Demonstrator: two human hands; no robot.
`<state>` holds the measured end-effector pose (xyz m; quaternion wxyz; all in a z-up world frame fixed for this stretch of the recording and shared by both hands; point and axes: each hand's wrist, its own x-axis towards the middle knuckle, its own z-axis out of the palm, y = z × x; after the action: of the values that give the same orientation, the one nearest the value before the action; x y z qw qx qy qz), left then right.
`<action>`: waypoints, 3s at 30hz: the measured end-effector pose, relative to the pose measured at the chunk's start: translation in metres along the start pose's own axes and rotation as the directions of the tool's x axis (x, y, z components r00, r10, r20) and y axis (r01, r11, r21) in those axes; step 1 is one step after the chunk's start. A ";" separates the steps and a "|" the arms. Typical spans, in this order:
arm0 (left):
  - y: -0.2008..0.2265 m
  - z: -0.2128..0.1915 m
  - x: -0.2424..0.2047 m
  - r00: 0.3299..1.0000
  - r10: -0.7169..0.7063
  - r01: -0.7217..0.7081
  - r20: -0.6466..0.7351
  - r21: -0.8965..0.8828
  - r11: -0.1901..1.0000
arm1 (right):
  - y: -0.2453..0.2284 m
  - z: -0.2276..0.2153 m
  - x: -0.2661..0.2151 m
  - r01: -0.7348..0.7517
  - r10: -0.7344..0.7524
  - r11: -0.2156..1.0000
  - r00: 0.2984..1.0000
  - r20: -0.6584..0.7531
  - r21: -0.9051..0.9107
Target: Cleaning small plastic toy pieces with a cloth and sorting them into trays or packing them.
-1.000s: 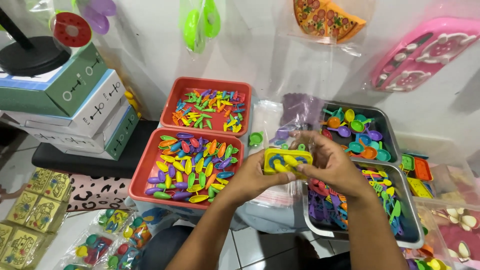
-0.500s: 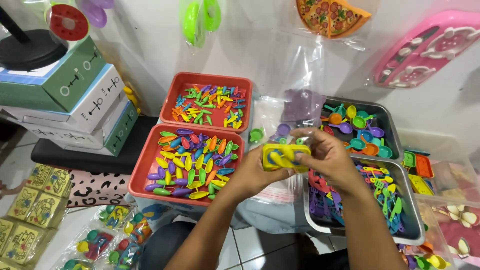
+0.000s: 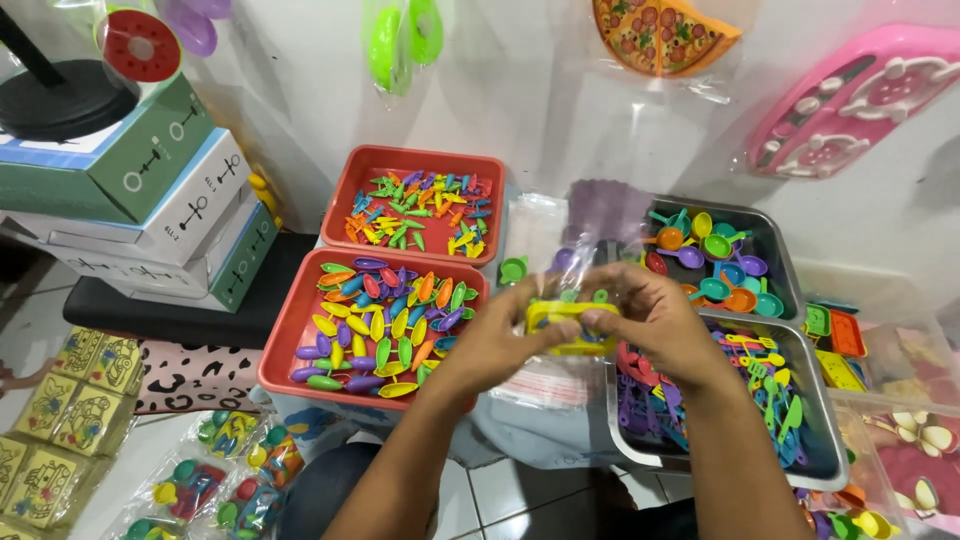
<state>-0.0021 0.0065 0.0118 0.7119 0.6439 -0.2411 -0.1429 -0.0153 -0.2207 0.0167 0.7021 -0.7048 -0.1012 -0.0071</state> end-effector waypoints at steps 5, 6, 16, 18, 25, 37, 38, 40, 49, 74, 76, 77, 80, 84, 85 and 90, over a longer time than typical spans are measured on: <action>0.001 -0.001 0.011 0.971 0.094 -0.138 -0.219 -0.196 0.971 | 0.001 0.008 -0.003 -0.195 0.229 0.947 0.967 0.112 -0.254; 0.000 -0.002 0.013 0.949 0.155 -0.208 -0.275 -0.174 0.962 | 0.003 0.010 -0.002 -0.235 0.292 0.922 0.944 0.154 -0.307; 0.003 -0.005 0.012 0.916 0.111 -0.168 -0.386 -0.117 0.979 | -0.001 -0.002 0.013 -0.137 0.174 0.921 0.982 0.070 -0.366; 0.004 -0.004 0.013 0.913 0.121 -0.190 -0.389 -0.142 0.971 | 0.000 -0.011 0.021 -0.097 0.024 0.746 0.993 -0.118 -0.659; 0.010 -0.002 0.013 0.917 0.133 -0.184 -0.376 -0.101 0.978 | 0.042 -0.013 0.060 0.181 0.068 -0.002 0.981 0.180 -0.984; 0.011 -0.004 0.009 0.918 0.212 -0.269 -0.335 -0.137 0.953 | 0.018 0.007 0.057 0.017 0.193 0.217 0.979 0.060 -0.976; 0.013 -0.004 0.009 0.924 0.189 -0.246 -0.333 -0.138 0.959 | 0.008 0.007 0.050 0.007 0.086 0.388 0.995 0.044 -0.922; 0.016 -0.002 0.009 0.925 0.171 -0.228 -0.338 -0.136 0.964 | -0.005 -0.005 0.040 0.025 -0.021 0.545 1.000 0.017 -0.838; 0.014 0.017 0.010 0.939 0.171 -0.239 -0.299 -0.208 0.948 | -0.058 0.053 -0.012 0.186 -0.475 0.670 0.852 -0.222 -0.718; 0.048 0.016 -0.014 0.965 0.259 -0.262 -0.047 -0.092 0.961 | -0.050 -0.009 -0.022 0.144 -0.140 0.988 0.988 -0.064 0.054; 0.060 0.019 -0.020 0.963 0.268 -0.266 0.005 -0.101 0.959 | -0.056 -0.021 -0.029 0.189 -0.188 0.982 0.981 -0.040 0.023; 0.071 0.019 -0.023 0.969 0.237 -0.240 0.067 0.043 0.970 | -0.068 -0.023 -0.036 0.156 -0.158 0.985 0.987 0.025 0.069; 0.102 0.026 -0.039 0.964 0.227 -0.247 0.139 0.153 0.957 | -0.090 -0.030 -0.054 0.118 -0.127 0.989 0.985 0.116 0.084; 0.114 0.030 -0.046 0.963 0.202 -0.206 0.179 0.004 0.979 | -0.104 -0.032 -0.061 0.067 -0.059 0.996 0.989 0.134 -0.056; 0.101 0.028 -0.038 0.964 0.198 -0.202 0.180 0.004 0.979 | -0.099 -0.031 -0.056 0.064 -0.057 0.997 0.989 0.133 -0.053; 0.031 0.018 -0.009 0.999 0.021 -0.026 -0.027 -0.187 0.982 | -0.037 -0.035 -0.023 0.031 -0.037 0.991 0.998 -0.042 -0.128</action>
<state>-0.0224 -0.0006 0.0420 0.7739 0.5729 -0.2253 -0.1487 -0.0390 -0.2592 0.0499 0.6575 -0.7461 -0.0967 -0.0411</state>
